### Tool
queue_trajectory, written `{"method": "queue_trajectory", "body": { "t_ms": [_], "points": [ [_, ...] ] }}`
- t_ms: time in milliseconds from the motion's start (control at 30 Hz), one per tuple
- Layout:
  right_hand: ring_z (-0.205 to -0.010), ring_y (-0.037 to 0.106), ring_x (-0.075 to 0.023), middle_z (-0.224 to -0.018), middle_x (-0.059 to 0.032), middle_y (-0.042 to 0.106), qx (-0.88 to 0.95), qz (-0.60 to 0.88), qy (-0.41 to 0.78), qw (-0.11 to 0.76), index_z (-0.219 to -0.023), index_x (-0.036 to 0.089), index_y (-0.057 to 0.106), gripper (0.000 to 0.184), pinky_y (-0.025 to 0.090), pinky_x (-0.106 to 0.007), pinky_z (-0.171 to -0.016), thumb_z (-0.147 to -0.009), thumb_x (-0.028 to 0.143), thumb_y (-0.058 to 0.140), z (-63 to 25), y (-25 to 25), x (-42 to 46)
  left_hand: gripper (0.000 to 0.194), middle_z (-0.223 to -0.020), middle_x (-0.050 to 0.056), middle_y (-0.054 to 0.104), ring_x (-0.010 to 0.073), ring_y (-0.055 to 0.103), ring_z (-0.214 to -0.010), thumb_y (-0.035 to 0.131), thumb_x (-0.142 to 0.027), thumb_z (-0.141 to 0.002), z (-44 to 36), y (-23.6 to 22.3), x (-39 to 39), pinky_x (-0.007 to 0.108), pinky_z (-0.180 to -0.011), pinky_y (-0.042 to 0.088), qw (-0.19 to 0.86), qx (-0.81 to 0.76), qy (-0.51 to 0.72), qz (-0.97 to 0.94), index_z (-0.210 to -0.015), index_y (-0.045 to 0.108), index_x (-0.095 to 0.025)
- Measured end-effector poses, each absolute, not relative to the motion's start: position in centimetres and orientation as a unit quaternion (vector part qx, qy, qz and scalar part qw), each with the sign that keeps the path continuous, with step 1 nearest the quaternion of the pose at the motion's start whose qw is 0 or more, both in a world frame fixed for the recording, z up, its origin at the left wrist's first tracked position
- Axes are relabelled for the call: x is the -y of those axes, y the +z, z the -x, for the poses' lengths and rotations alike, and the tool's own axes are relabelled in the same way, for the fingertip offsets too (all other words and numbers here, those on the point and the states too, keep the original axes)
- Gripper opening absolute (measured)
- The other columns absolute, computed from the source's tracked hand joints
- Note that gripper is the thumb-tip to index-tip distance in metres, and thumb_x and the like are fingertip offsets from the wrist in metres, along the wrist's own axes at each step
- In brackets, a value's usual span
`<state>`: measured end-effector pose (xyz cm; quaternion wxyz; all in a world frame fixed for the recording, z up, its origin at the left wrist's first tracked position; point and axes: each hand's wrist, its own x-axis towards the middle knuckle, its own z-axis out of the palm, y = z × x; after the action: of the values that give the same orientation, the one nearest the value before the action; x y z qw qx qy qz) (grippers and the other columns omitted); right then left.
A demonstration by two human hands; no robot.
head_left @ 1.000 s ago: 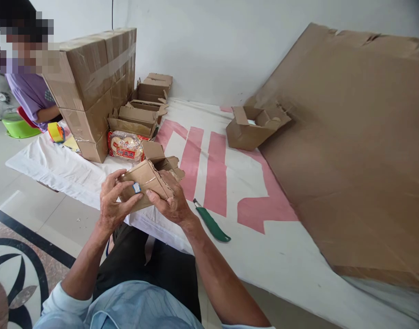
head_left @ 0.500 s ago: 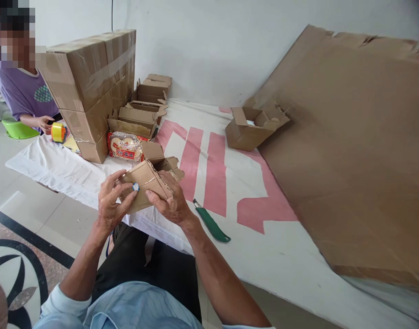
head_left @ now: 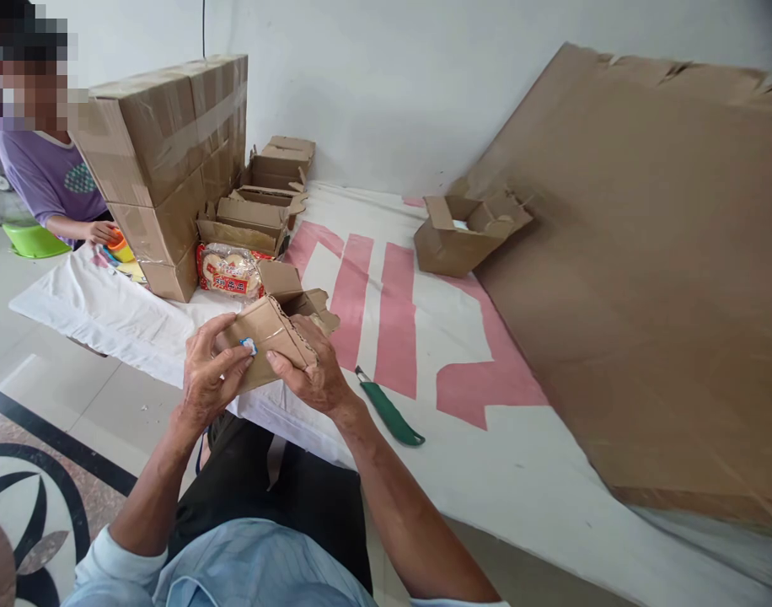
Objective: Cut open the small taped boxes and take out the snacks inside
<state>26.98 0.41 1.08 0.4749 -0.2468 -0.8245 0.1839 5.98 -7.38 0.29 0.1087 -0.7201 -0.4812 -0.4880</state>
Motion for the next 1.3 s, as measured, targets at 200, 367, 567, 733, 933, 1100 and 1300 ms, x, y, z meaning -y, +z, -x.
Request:
{"method": "queue_trajectory", "body": {
  "t_ms": [200,367,567,733,933,1100,1300],
  "points": [
    [-0.100,0.067,-0.0305,-0.104,-0.0080,0.070,0.827,0.246,0.196,0.467,-0.104,0.027,0.064,0.002,0.055,-0.050,-0.093,-0.103,0.025,0.064,-27.02,1.25,-0.31,0.009,-0.153,0.014,0.071,0.0310,0.073,-0.135,0.076,-0.027,-0.108,-5.46,0.42,7.49,0.051,-0.106,0.061,0.087,0.491,-0.477,0.724,-0.114,0.083,-0.028],
    [-0.098,0.066,-0.0305,-0.104,-0.0078,0.070,0.827,0.246,0.198,0.464,-0.104,0.026,0.065,0.003,0.055,-0.049,-0.092,-0.102,0.025,0.064,-27.09,1.19,-0.38,0.012,-0.150,0.012,0.074,0.0278,0.075,-0.129,0.074,-0.019,-0.107,-5.79,0.28,7.51,0.047,-0.104,0.061,0.104,0.488,-0.493,0.712,-0.111,0.081,-0.028],
    [-0.100,0.067,-0.0311,-0.106,-0.0085,0.070,0.823,0.246,0.199,0.472,-0.107,0.026,0.065,0.005,0.057,-0.050,-0.092,-0.102,0.024,0.064,-27.11,1.25,-0.32,0.017,-0.152,0.011,0.073,0.0296,0.072,-0.138,0.070,-0.017,-0.108,-5.84,0.01,7.34,0.052,-0.109,0.060,0.098,0.487,-0.491,0.716,-0.101,0.081,-0.028],
    [-0.100,0.067,-0.0314,-0.104,-0.0085,0.070,0.826,0.256,0.202,0.460,-0.104,0.027,0.065,0.002,0.057,-0.051,-0.093,-0.102,0.026,0.064,-27.12,1.42,-0.29,0.010,-0.153,0.011,0.072,0.0318,0.070,-0.139,0.074,-0.026,-0.106,-5.70,0.26,7.46,0.056,-0.113,0.059,0.077,0.502,-0.477,0.718,-0.101,0.083,-0.029],
    [-0.098,0.068,-0.0304,-0.105,-0.0078,0.071,0.823,0.243,0.192,0.477,-0.106,0.027,0.064,0.003,0.057,-0.049,-0.091,-0.104,0.027,0.064,-26.99,1.28,-0.34,0.004,-0.151,0.013,0.072,0.0328,0.072,-0.136,0.080,-0.028,-0.104,-5.86,0.51,7.49,0.054,-0.111,0.060,0.061,0.496,-0.495,0.711,-0.106,0.083,-0.028],
    [-0.099,0.068,-0.0303,-0.107,-0.0086,0.072,0.823,0.243,0.183,0.479,-0.107,0.026,0.065,0.003,0.056,-0.048,-0.090,-0.105,0.028,0.063,-26.99,1.01,-0.44,0.005,-0.148,0.013,0.074,0.0308,0.074,-0.132,0.079,-0.028,-0.106,-6.03,0.70,7.27,0.051,-0.104,0.061,0.069,0.491,-0.502,0.708,-0.105,0.083,-0.027],
    [-0.099,0.067,-0.0306,-0.105,-0.0081,0.071,0.825,0.242,0.191,0.475,-0.105,0.027,0.064,0.001,0.056,-0.050,-0.091,-0.104,0.028,0.063,-27.11,1.20,-0.39,0.006,-0.148,0.013,0.075,0.0305,0.074,-0.131,0.077,-0.029,-0.107,-5.93,0.68,7.28,0.051,-0.106,0.061,0.087,0.491,-0.495,0.711,-0.108,0.083,-0.027]
  ]
}}
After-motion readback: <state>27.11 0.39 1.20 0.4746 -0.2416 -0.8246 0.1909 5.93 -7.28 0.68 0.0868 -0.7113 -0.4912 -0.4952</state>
